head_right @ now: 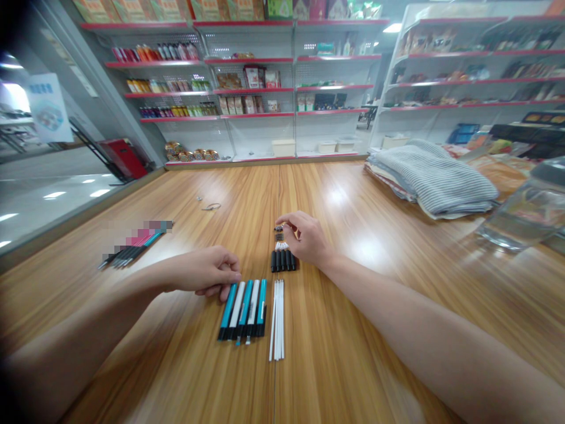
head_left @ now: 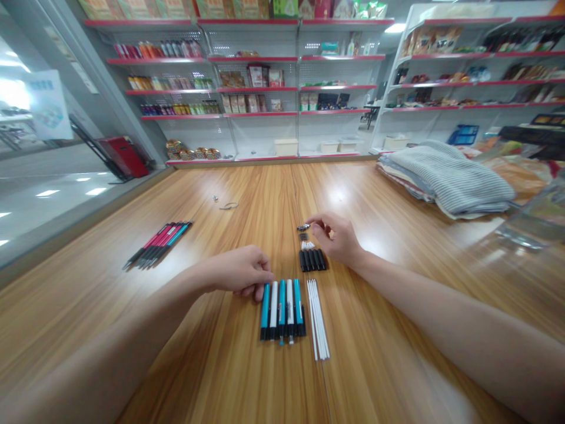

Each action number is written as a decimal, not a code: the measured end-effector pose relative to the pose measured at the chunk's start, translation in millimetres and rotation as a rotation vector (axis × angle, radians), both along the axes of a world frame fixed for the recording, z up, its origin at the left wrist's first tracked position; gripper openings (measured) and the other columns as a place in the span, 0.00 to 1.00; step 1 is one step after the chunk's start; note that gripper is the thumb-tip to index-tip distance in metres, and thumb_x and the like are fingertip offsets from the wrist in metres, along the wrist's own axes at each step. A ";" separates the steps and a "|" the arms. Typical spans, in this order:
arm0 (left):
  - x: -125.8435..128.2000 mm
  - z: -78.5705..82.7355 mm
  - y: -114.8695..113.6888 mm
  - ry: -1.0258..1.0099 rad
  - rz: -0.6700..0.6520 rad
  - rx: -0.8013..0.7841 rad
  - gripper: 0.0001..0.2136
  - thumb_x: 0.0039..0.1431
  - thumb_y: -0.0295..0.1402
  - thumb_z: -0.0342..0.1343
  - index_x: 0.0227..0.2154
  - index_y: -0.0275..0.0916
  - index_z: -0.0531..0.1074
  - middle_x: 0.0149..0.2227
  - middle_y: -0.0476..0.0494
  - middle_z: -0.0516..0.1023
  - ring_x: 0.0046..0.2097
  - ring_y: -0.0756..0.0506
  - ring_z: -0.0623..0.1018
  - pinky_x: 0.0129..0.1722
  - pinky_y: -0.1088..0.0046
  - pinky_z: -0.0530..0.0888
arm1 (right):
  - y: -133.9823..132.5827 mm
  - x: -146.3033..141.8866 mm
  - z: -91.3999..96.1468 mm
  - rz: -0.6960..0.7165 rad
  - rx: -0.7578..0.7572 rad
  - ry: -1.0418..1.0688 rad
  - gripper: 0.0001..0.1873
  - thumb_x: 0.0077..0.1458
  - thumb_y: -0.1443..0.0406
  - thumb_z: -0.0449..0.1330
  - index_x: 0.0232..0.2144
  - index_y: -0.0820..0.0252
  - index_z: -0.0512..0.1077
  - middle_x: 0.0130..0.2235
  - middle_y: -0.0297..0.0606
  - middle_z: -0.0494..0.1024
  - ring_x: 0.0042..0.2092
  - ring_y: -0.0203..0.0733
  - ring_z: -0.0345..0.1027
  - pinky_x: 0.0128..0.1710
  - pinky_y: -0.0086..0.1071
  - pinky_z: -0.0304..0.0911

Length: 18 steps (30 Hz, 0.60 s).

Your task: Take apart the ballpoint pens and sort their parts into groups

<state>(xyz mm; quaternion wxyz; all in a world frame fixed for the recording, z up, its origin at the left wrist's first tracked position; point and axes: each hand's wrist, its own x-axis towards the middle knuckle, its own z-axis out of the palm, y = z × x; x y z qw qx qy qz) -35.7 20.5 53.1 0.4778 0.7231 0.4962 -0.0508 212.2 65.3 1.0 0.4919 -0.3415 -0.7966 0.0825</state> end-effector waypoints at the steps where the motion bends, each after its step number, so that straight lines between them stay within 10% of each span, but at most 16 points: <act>1: 0.3 0.4 -0.3 0.005 0.002 0.001 0.18 0.54 0.49 0.52 0.25 0.36 0.69 0.24 0.45 0.77 0.19 0.53 0.67 0.17 0.78 0.62 | 0.0 0.0 -0.1 0.000 0.001 0.001 0.09 0.58 0.69 0.53 0.38 0.59 0.73 0.34 0.37 0.76 0.30 0.35 0.65 0.27 0.29 0.59; 18: -0.6 2.5 -1.6 -0.027 0.004 0.025 0.16 0.55 0.47 0.50 0.27 0.37 0.67 0.25 0.45 0.77 0.20 0.52 0.67 0.18 0.77 0.62 | 0.8 0.1 -0.8 0.004 0.016 0.002 0.09 0.57 0.70 0.53 0.37 0.59 0.73 0.33 0.36 0.76 0.31 0.35 0.66 0.26 0.28 0.59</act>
